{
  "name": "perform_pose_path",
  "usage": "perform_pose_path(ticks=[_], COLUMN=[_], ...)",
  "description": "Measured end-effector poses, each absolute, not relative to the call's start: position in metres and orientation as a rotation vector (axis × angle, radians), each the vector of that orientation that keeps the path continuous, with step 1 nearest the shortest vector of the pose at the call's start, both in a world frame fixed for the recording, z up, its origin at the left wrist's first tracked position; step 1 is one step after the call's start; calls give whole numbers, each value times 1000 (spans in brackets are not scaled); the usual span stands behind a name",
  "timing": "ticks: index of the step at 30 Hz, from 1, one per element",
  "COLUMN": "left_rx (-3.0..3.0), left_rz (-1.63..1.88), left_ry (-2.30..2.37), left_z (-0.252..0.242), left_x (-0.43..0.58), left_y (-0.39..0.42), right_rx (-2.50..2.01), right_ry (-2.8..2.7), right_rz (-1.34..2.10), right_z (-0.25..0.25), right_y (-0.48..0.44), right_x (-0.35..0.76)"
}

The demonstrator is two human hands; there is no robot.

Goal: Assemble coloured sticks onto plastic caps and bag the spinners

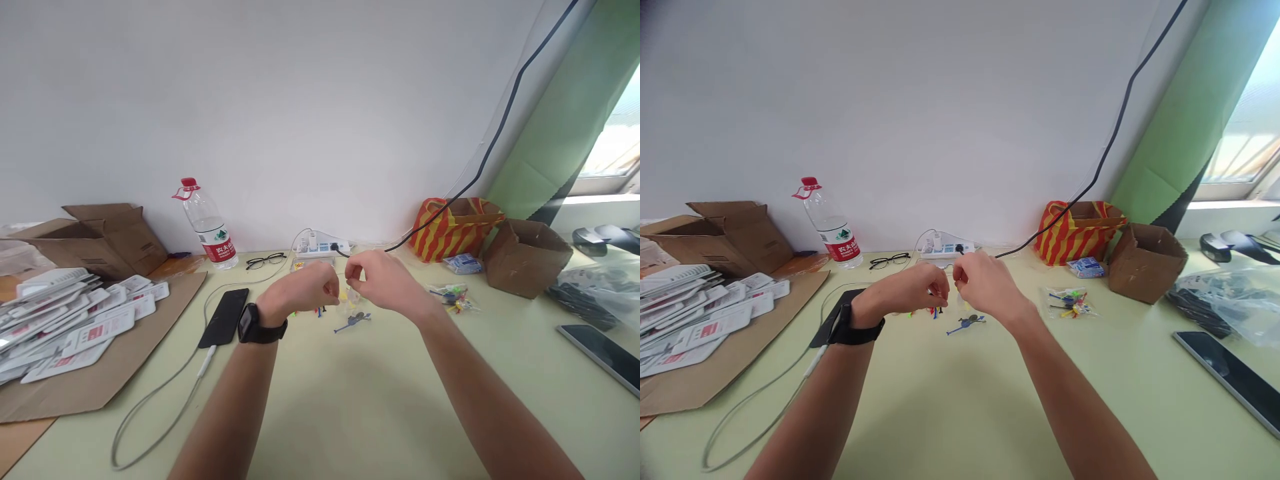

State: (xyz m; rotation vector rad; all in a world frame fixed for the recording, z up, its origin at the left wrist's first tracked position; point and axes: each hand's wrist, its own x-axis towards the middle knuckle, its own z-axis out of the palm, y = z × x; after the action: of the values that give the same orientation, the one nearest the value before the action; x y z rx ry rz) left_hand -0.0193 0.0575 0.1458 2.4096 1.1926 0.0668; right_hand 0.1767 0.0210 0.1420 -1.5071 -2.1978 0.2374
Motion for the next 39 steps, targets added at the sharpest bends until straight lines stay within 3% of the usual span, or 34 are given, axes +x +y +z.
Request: perform_pose_path(ticks=[12,17,25,33,39], left_rx=[2403,2530,2554,2498,2377], left_rz=[161,354,344,220,-13], left_ry=[1269,1220,1079,1155,1339], left_z=[148,156,165,151,122], left_x=[-26,-31,-36,-37,-34], left_y=[62,58,55,66,84], right_rx=[-1531,-1445,-1348,-1337,-1738], right_ry=[-2409,-2318,-2322,-2346,-2337], right_rz=[536,361,290,371,528], right_z=[149,152,158,148,113], right_y=[21,18,11,28,64], right_x=[208,214,206,214,230])
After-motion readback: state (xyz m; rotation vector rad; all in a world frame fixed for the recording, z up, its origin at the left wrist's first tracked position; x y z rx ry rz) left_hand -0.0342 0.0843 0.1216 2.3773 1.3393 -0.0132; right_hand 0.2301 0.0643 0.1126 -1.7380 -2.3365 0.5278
